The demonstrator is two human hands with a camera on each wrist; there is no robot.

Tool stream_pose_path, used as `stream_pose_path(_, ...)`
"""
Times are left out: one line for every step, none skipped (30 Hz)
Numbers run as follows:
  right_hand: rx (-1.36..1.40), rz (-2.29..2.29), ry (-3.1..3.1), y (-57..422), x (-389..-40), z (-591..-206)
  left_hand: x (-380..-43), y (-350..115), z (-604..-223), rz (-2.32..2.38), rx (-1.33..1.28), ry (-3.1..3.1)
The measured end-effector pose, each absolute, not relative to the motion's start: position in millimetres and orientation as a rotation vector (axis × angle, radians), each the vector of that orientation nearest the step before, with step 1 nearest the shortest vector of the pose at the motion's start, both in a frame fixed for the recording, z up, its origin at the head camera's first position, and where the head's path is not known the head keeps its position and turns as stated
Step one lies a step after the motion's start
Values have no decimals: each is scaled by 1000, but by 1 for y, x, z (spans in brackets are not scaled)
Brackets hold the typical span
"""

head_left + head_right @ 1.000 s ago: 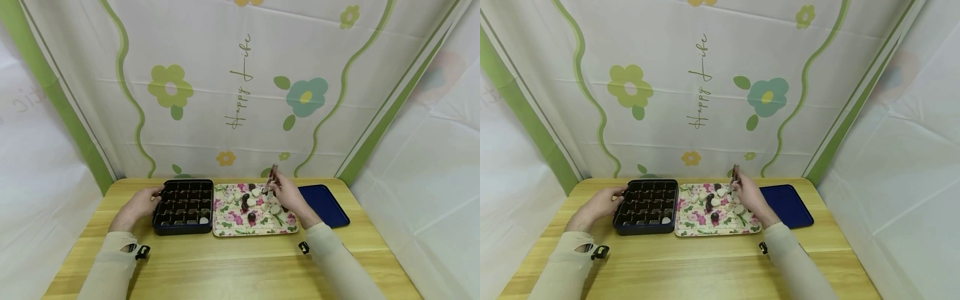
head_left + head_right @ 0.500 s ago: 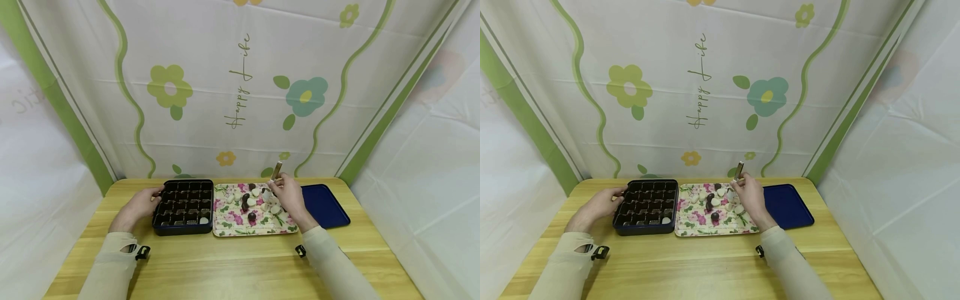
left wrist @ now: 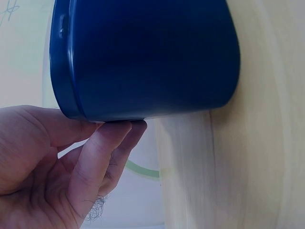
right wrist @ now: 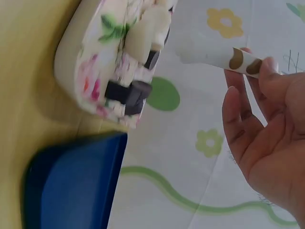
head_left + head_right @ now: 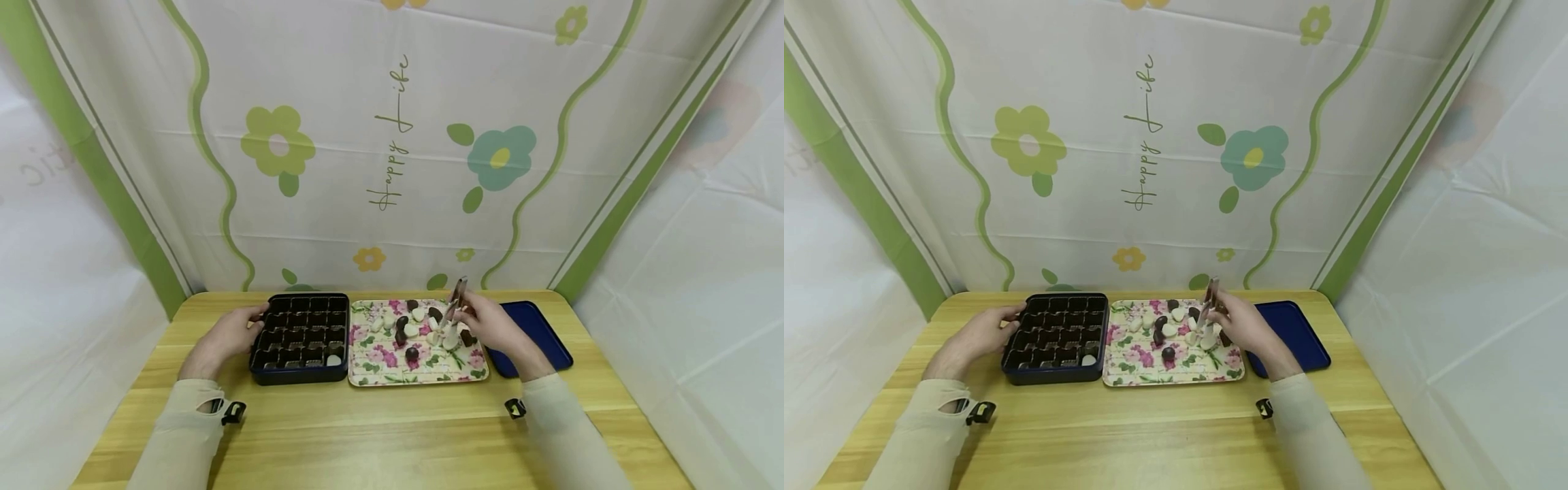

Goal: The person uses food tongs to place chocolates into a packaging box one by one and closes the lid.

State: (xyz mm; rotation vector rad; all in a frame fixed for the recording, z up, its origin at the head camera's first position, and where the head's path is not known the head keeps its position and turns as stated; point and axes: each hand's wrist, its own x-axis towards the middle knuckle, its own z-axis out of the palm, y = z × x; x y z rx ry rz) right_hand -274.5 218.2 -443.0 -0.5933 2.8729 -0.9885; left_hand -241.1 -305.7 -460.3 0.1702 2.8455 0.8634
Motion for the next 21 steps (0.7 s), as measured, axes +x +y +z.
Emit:
stream_pose_path(-597, -975, 2860, 221, -274, -443, -241, -306, -460, 866, 167, 2841)
stream_pose_path(-600, -964, 2844, 225, -273, -443, -242, -306, -460, 866, 165, 2840)
stream_pose_path(-603, -950, 2835, 227, -273, -444, -242, -306, -460, 867, 167, 2838)
stream_pose_path(-610, -925, 2833, 229, -272, -445, -242, -306, -460, 862, 172, 2840)
stream_pose_path(-613, -906, 2829, 231, -272, -446, -243, -307, -461, 855, 178, 2844)
stream_pose_path(-615, -889, 2827, 232, -271, -448, -244, -307, -461, 855, 176, 2845)
stream_pose_path(-615, -873, 2830, 233, -271, -449, -244, -307, -461, 854, 175, 2844)
stream_pose_path(-610, -867, 2833, 233, -270, -451, -245, -307, -461, 853, 177, 2846)
stream_pose_path(-607, -861, 2843, 233, -270, -453, -245, -308, -461, 853, 181, 2846)
stream_pose_path(-603, -861, 2851, 233, -270, -454, -245, -308, -461, 853, 183, 2846)
stream_pose_path(-606, -865, 2860, 232, -270, -456, -245, -308, -462, 859, 177, 2842)
stream_pose_path(-610, -871, 2869, 231, -271, -458, -245, -308, -461, 866, 170, 2837)
stream_pose_path(-614, -876, 2883, 230, -271, -460, -245, -307, -461, 869, 169, 2834)
stream_pose_path(-619, -875, 2902, 229, -272, -462, -245, -307, -461, 865, 174, 2835)
stream_pose_path(-618, -873, 2919, 228, -273, -464, -245, -307, -461, 865, 172, 2834)
stream_pose_path(-614, -873, 2933, 227, -274, -466, -244, -307, -461, 866, 168, 2832)
stream_pose_path(-608, -866, 2951, 226, -275, -468, -244, -307, -461, 865, 168, 2834)
stream_pose_path(-593, -865, 2968, 225, -276, -470, -244, -307, -461, 861, 172, 2836)
stream_pose_path(-570, -867, 2983, 224, -277, -471, -243, -306, -461, 859, 175, 2839)
stream_pose_path(-544, -883, 2990, 224, -278, -473, -243, -306, -461, 859, 177, 2841)
stream_pose_path(-505, -912, 2984, 224, -279, -474, -242, -306, -460, 863, 174, 2839)
